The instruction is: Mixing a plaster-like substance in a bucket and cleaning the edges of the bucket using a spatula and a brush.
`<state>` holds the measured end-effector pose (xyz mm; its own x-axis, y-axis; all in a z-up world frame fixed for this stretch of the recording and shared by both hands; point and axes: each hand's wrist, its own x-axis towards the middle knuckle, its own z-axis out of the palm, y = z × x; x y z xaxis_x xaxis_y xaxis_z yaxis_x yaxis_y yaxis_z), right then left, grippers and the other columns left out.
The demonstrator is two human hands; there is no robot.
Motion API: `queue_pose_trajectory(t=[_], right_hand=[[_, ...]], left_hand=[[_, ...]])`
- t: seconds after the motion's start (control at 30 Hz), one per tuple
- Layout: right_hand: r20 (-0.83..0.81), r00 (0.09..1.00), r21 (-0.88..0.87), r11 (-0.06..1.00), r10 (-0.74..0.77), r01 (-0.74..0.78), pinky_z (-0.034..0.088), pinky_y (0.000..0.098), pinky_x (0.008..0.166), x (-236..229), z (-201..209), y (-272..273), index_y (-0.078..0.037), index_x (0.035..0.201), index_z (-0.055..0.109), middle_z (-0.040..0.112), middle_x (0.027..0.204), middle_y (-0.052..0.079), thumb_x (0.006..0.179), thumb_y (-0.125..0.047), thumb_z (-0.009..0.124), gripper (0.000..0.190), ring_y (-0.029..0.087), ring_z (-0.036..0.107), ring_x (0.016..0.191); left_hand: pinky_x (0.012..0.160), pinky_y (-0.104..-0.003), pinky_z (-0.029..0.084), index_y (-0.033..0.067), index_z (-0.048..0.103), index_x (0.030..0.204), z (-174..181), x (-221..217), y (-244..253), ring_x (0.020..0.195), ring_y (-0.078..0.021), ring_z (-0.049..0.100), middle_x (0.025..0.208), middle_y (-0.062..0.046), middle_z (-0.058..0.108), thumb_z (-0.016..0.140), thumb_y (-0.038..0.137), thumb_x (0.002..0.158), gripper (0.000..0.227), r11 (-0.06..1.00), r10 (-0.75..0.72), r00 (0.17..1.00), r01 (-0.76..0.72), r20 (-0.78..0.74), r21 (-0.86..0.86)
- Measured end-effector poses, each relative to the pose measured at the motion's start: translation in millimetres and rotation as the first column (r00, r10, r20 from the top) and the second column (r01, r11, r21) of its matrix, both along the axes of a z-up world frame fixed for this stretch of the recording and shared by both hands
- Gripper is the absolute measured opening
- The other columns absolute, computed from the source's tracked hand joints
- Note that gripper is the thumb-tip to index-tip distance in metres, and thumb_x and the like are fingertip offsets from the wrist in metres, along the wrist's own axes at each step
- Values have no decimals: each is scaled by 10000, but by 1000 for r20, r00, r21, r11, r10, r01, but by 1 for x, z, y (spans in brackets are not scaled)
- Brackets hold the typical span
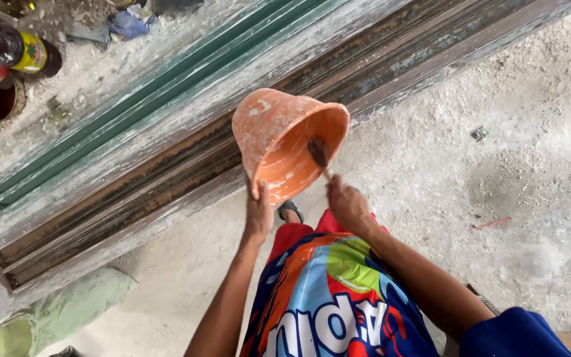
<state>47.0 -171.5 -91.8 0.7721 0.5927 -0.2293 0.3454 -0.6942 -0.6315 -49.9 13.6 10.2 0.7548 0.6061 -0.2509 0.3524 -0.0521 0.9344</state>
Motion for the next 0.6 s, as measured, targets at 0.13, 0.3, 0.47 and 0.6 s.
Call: queue_pose_trajectory(t=[0.13, 0.3, 0.47, 0.6], right_hand=[[-226, 940, 134, 964, 255, -229, 431, 544, 484, -20, 0, 15, -79, 1144, 504, 670, 683, 233, 1087, -362, 468, 291, 404, 631, 552], [68, 928, -156, 922, 367, -354, 399, 396, 406, 12, -53, -5, -90, 1188, 442, 577, 800, 169, 1064, -305, 403, 251, 261, 582, 528], [-103, 947, 271, 924, 305, -269, 446, 491, 511, -33, -78, -5, -35, 1124, 542, 633, 833, 301, 1072, -300, 517, 271, 389, 610, 655], [-156, 966, -105, 969, 207, -225, 482, 535, 570, 4, -31, -6, -122, 1157, 535, 665, 750, 236, 1060, -386, 525, 282, 433, 662, 689]], left_hand=[[1212, -441, 267, -13, 113, 1659, -59, -4, -8, 1530, -374, 243, 1684, -271, 202, 406, 491, 1138, 782, 959, -33, 998, 19, 48, 283], [1046, -373, 511, -43, 357, 1520, -34, 2, 2, 1257, -277, 610, 1408, -183, 579, 406, 459, 1075, 673, 966, 118, 993, -115, 0, -233], [1024, -393, 404, 1, 223, 1625, -48, 15, -12, 1228, -344, 450, 1461, -237, 427, 452, 390, 1080, 707, 991, 130, 991, -129, -15, 34], [1139, -353, 398, -7, 367, 1579, -69, 6, -15, 1356, -291, 518, 1486, -221, 551, 424, 375, 1120, 600, 984, 117, 992, -123, -57, -128]])
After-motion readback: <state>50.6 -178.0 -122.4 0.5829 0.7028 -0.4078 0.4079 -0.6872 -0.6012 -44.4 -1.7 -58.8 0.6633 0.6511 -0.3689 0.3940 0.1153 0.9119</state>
